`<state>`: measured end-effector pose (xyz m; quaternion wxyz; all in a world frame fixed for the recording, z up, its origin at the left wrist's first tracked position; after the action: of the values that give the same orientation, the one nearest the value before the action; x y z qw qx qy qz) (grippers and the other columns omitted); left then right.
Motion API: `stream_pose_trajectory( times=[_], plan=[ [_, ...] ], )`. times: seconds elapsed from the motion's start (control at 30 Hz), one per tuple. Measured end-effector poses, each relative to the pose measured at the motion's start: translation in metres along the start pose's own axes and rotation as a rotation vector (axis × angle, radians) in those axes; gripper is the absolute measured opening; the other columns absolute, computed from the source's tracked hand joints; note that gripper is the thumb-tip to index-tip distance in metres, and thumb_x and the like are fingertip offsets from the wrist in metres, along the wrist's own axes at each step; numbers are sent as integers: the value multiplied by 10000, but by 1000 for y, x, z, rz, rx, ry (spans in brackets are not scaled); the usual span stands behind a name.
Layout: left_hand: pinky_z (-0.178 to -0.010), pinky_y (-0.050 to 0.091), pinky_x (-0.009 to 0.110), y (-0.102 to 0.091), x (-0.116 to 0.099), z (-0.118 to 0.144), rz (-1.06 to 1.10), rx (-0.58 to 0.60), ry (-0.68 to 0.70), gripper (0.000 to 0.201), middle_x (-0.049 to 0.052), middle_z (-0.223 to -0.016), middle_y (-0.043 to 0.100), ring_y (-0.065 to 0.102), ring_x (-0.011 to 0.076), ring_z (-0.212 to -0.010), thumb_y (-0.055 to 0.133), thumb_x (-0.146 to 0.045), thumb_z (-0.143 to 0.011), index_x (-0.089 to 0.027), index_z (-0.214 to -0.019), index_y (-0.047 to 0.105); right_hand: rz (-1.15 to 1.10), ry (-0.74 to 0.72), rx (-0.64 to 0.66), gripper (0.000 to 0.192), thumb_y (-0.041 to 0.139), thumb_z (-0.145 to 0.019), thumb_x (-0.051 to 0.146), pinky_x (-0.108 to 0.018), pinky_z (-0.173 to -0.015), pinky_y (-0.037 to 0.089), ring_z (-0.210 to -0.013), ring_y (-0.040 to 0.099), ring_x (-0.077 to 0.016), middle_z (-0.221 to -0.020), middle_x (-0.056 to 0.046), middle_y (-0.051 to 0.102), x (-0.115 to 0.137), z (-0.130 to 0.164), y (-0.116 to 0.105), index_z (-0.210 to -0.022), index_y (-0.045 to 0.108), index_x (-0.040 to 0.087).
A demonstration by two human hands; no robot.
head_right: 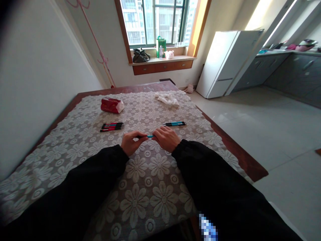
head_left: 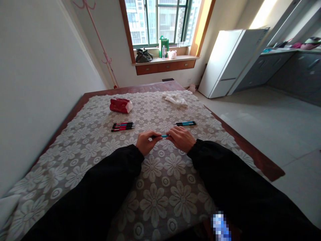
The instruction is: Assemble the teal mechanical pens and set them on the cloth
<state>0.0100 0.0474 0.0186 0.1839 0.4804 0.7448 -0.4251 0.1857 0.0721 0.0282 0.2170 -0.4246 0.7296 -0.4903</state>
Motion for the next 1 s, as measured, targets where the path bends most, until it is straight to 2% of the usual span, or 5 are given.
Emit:
stream_pose_trajectory(
  times=[0.37, 0.53, 0.7, 0.9, 1.0],
  plan=[
    [-674, 584, 322, 4, 4, 0, 14, 26, -61, 194, 43, -826, 790, 708, 184, -678, 758, -411, -911, -219, -892, 786, 0, -41, -33, 327, 470, -1071, 422, -350, -820, 368, -897, 602, -227, -931, -104, 731, 0, 1, 1, -969, 675, 189],
    [-751, 580, 341, 9, -6, 0, -20, 113, 94, 178, 56, -845, 785, 710, 197, -767, 729, -390, -929, -226, -883, 781, -179, 67, 104, 448, 359, -1109, 334, -316, -746, 360, -731, 590, -174, -729, -35, 680, -11, 2, 12, -796, 648, 195],
    [-664, 576, 310, 9, 15, -2, 80, 91, -176, 270, 51, -824, 789, 719, 193, -704, 746, -461, -892, -194, -852, 759, 32, -53, 21, 320, 473, -1074, 402, -352, -809, 347, -903, 601, -221, -947, -98, 737, -3, 1, 0, -1003, 696, 183],
    [-770, 549, 309, 10, -6, 0, -104, 170, 203, 158, 52, -865, 770, 705, 184, -805, 675, -348, -965, -221, -929, 762, -39, 20, 233, 363, 418, -1082, 350, -336, -741, 320, -713, 552, -177, -761, -48, 687, -6, 3, 9, -877, 663, 179],
    [-744, 532, 283, 9, -8, 1, -106, 165, 200, 173, 40, -848, 757, 692, 166, -770, 672, -366, -973, -219, -949, 759, -147, 48, 284, 424, 368, -1103, 361, -310, -712, 321, -692, 551, -159, -733, -20, 667, -12, 5, 13, -842, 655, 189]
  ],
)
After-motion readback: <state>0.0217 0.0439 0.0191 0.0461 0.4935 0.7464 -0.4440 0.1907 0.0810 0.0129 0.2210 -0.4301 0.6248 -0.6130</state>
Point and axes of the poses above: each hand's wrist, its own z-axis away from the middle knuckle, its own y-axis out of the palm, x = y × z, the point moved 6 cm from there along -z, towards the middle knuckle
